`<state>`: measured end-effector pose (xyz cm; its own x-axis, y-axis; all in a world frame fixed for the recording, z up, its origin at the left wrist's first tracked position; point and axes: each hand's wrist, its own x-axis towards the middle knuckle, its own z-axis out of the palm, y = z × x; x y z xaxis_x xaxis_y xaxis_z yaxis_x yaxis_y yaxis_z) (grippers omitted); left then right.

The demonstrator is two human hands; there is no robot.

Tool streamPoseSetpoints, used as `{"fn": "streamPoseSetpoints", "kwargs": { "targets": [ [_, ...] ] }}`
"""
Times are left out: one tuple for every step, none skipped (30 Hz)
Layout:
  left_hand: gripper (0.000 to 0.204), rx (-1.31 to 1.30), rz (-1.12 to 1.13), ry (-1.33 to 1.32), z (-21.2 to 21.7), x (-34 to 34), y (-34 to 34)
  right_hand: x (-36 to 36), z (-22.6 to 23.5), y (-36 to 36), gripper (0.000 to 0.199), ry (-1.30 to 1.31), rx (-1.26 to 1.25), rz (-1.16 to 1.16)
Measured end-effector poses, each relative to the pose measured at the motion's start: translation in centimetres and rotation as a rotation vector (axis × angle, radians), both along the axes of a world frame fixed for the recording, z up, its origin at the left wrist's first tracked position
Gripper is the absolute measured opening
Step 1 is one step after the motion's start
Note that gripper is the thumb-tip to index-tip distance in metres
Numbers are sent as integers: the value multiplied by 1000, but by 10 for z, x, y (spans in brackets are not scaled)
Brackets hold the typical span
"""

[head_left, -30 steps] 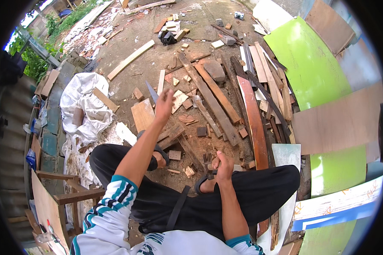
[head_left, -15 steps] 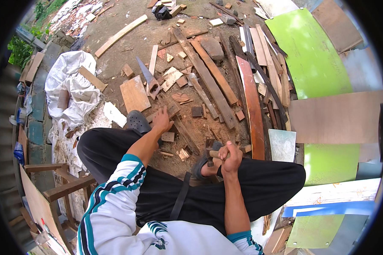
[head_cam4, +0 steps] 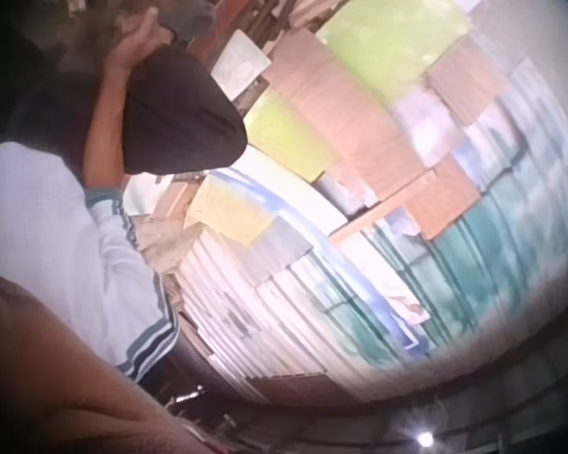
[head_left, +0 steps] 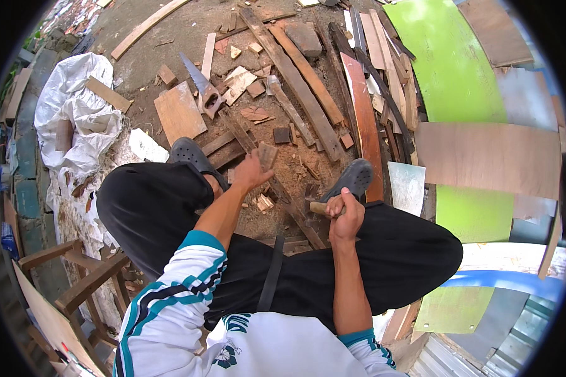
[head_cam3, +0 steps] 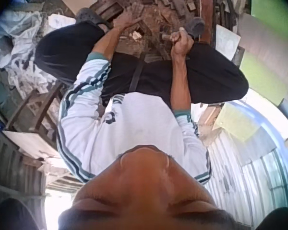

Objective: The person sits on the ground and repeatedly strikes a wooden plank with a hammer to break it into smaller pieces. They reposition the wood and continue breaking it until it is reduced to small fragments.

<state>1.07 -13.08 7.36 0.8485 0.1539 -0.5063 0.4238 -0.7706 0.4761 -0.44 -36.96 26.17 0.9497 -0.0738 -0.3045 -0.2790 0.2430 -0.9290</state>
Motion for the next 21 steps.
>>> {"fn": "streamPoseSetpoints", "kwargs": {
  "targets": [
    [91, -3, -139, -24, -3, -14, -8, -1, -7, -3, 45, -4, 13, -14],
    [90, -1, -273, -56, -6, -24, -11, 2, -14, -5, 45, -14, 33, -21],
    [90, 24, -391, -88, -13, -33, -9, 4, -18, -5, 45, -3, 78, -39],
    [90, 49, -508, -119, -19, -42, -7, 7, -23, -6, 45, 15, 63, -43],
    [89, 70, -635, -144, -17, -48, -5, 8, -23, -4, 45, 39, 47, -56],
    [89, 42, -635, -91, -16, -51, -2, 9, -25, -2, 45, 62, 31, -69],
    [90, 12, -635, -39, -14, -55, 3, 12, -26, 1, 45, 100, -5, -99],
    [90, -16, -642, 16, -6, -58, 7, 13, -30, 3, 45, 105, -31, -99],
    [91, -44, -581, 65, 3, -60, 11, 14, -33, 5, 45, 109, -58, -100],
    [91, -56, -540, 188, -2, -63, 14, 15, -37, 6, 45, 114, -86, -103],
    [91, -63, -491, 309, -3, -65, 20, 17, -34, 11, 47, 127, -65, -84],
    [92, -69, -443, 429, -4, -66, 26, 18, -32, 16, 48, 117, -83, -65],
    [90, -110, -421, 550, -4, -67, 35, 19, -32, 21, 49, 106, -101, -47],
    [87, -72, -470, 608, -7, -71, 41, 22, -31, 25, 49, 94, -118, -33],
    [84, -36, -514, 664, -17, -78, 48, 25, -27, 30, 51, 90, -93, -21],
    [82, 0, -558, 721, -27, -85, 54, 26, -26, 33, 51, 95, -55, -5],
    [77, -15, -623, 699, -26, -82, 54, 28, -26, 34, 52, 96, -22, 6],
    [75, 23, -549, 702, -25, -81, 49, 28, -26, 34, 52, 97, 11, 17],
    [73, 62, -476, 704, -25, -80, 41, 28, -25, 35, 52, 93, 27, 22],
    [70, 104, -402, 706, -15, -73, 31, 28, -26, 36, 52, 81, 37, 32],
    [69, 114, -251, 521, -12, -68, 22, 27, -27, 36, 52, 70, 42, 41]
  ]
}}
